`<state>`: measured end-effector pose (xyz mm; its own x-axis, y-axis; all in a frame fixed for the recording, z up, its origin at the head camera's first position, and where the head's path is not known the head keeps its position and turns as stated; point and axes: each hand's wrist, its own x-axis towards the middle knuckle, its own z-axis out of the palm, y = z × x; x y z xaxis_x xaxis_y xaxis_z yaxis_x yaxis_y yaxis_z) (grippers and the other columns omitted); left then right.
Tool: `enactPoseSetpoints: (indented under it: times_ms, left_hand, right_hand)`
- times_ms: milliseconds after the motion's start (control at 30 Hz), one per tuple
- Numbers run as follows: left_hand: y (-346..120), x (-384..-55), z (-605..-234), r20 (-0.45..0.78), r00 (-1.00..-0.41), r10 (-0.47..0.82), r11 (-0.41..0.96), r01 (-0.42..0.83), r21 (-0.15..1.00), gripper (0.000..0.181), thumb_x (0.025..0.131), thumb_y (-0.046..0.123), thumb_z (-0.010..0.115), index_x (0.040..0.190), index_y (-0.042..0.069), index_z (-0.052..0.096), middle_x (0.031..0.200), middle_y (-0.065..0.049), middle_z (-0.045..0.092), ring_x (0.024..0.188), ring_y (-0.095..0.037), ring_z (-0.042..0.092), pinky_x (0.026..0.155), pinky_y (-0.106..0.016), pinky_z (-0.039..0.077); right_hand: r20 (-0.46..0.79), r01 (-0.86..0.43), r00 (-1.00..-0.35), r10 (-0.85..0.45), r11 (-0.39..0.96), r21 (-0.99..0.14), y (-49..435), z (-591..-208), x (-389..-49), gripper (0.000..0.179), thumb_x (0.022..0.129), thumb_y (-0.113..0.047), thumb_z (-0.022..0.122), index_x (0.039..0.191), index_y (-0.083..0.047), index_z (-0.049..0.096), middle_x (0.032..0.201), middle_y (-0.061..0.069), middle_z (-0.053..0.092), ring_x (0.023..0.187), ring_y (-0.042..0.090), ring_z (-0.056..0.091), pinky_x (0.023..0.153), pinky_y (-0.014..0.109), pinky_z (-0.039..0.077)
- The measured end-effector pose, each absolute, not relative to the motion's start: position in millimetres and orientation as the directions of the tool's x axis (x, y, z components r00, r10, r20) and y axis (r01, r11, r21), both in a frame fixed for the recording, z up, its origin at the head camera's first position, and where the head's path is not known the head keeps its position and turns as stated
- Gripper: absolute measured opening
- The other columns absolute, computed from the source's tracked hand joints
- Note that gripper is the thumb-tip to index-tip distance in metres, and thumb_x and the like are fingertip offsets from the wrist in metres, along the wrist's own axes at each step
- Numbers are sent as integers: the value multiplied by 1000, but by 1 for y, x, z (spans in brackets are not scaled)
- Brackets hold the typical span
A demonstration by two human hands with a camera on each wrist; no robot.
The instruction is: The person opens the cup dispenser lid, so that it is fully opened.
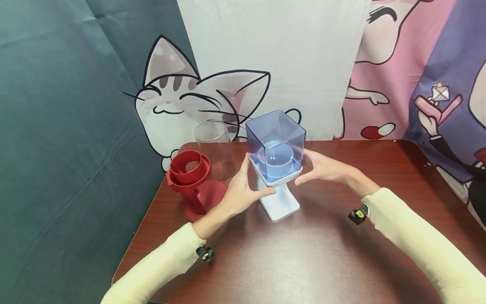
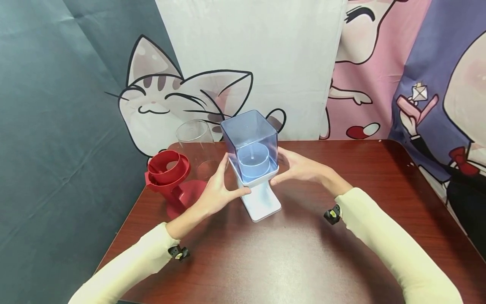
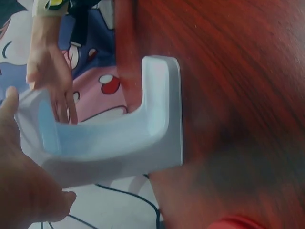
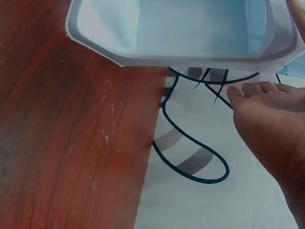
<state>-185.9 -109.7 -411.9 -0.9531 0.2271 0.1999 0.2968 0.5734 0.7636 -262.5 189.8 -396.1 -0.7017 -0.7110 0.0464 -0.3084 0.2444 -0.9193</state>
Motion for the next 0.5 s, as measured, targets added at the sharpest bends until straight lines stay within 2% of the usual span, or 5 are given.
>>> enactPoseSetpoints:
  times_ms: [133,333,500]
  left_hand:
    - [-102,-186,-414,221,-956,195,585,294,756,129,78,59,89,172,15,12,174,-6,28,157,-28,34,122,-58,35]
    - [-100,-188,-411,235,-955,181,578,296,761,126,78,56,90,171,12,18,171,-9,35,153,-30,40,120,-58,39]
    - [-106,-193,-410,275,-935,224,509,353,785,122,76,46,95,169,13,24,167,-7,43,150,-26,45,119,-51,42]
  right_hand:
    - [51,-285,-690,-722,207,-936,185,-397,-266,105,87,-10,88,169,-14,23,161,9,45,151,32,39,123,58,32]
    - [53,-269,-699,-714,194,-943,181,-398,-267,101,84,-10,90,165,-12,30,154,9,52,142,31,50,119,54,40]
    - [72,-267,-711,-700,174,-948,179,-396,-264,99,82,-6,91,163,-10,34,153,10,54,140,30,52,115,38,47]
